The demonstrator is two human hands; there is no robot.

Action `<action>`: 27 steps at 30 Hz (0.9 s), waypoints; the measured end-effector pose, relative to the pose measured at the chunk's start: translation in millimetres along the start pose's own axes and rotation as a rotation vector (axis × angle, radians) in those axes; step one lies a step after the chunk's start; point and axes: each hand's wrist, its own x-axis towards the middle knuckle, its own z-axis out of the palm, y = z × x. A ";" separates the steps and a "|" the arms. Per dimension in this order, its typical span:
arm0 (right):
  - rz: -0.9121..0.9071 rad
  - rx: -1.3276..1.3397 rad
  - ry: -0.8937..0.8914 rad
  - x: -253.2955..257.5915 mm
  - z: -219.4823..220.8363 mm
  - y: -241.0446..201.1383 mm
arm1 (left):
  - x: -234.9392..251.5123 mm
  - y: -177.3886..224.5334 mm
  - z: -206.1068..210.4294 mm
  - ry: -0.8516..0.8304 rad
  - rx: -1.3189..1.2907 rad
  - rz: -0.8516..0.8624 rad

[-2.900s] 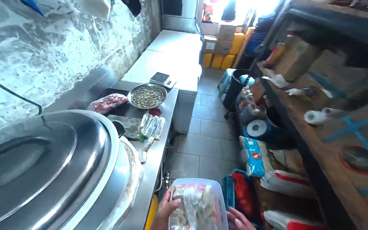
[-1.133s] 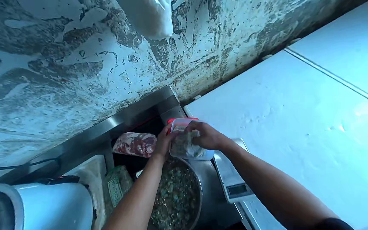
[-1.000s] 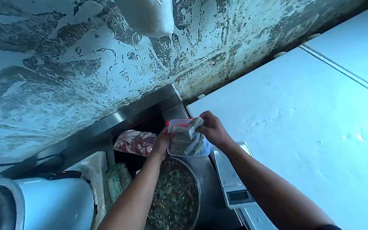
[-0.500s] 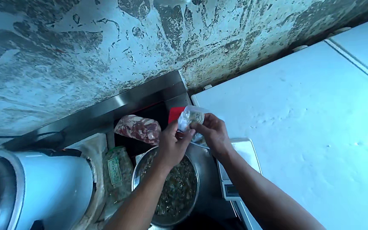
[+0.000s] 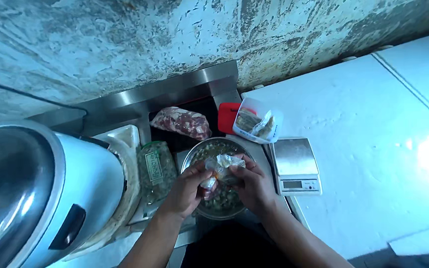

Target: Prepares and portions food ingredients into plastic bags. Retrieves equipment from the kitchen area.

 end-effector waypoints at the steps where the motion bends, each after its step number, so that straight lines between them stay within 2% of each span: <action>1: -0.008 -0.023 0.028 -4.7 9.8 7.9 | -9.0 -0.1 -8.0 0.035 0.015 0.013; 4: -0.017 -0.048 0.107 -13.5 34.8 26.2 | -32.2 -3.6 -34.2 0.182 0.018 0.083; 6: -0.026 -0.031 0.136 -17.6 39.9 30.7 | -46.0 -8.2 -60.6 0.326 0.034 0.193; 8: -0.037 -0.064 0.175 -22.2 40.2 25.4 | -61.6 -8.4 -98.6 0.426 0.228 0.338; 10: -0.039 -0.147 0.190 -28.6 45.8 25.9 | -80.8 -6.8 -118.0 0.391 0.527 0.434; 13: -0.044 -0.274 0.121 -36.4 62.3 49.9 | -103.0 -9.8 -105.2 0.255 0.865 0.632; 15: -0.077 -0.314 0.034 -34.9 71.4 66.5 | -105.2 -14.3 -94.6 0.274 0.927 0.717; 18: -0.059 -0.361 -0.068 -38.4 75.1 74.5 | -104.7 -24.7 -96.9 0.347 0.979 0.753; 20: -0.037 -0.425 -0.162 -42.2 72.8 71.0 | -108.2 -31.2 -100.4 0.311 0.972 0.751; 23: -0.088 -0.555 -0.191 -47.2 76.2 71.6 | -115.0 -33.2 -101.8 0.204 0.928 0.753; 27: -0.143 -0.699 -0.248 -51.8 78.5 73.3 | -118.1 -28.8 -101.5 0.200 0.939 0.666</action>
